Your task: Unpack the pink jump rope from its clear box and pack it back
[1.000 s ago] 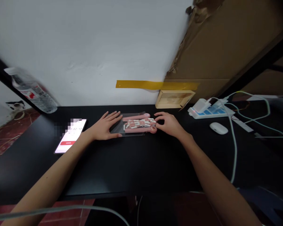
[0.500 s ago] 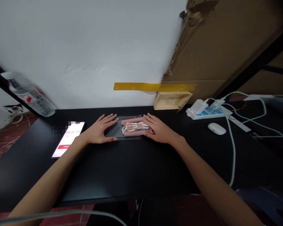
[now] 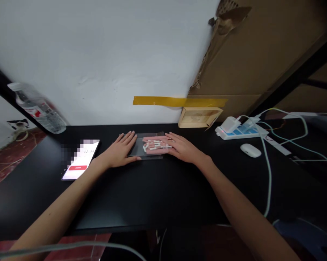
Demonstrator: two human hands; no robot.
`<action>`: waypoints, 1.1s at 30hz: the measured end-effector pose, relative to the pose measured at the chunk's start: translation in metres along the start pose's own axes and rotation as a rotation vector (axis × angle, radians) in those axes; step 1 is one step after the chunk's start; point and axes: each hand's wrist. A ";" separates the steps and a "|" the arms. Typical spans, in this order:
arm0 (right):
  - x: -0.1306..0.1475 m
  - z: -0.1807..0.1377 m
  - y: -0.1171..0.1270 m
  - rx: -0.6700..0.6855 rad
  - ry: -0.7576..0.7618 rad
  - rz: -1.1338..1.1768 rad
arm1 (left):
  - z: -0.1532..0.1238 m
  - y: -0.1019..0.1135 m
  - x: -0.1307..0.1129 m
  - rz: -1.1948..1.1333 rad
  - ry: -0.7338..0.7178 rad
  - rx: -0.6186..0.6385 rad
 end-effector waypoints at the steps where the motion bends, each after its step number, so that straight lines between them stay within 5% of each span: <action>1: -0.002 0.000 0.001 -0.011 -0.015 -0.006 | 0.001 -0.001 0.005 0.000 0.000 0.010; 9: -0.020 -0.011 0.019 -0.090 -0.100 0.018 | 0.000 -0.009 0.045 -0.016 0.138 0.050; 22: -0.013 -0.016 0.030 -0.067 -0.082 0.256 | 0.044 -0.019 0.053 0.047 0.170 -0.040; 33: 0.003 -0.016 0.028 -0.063 -0.082 0.237 | 0.059 -0.024 0.053 0.044 0.187 -0.073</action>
Point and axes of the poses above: each hand's wrist, its own z-axis towards the middle knuckle, its own y-axis out of the back of the hand, x = y × z, and after that the axes turned 15 degrees about z, right-handed
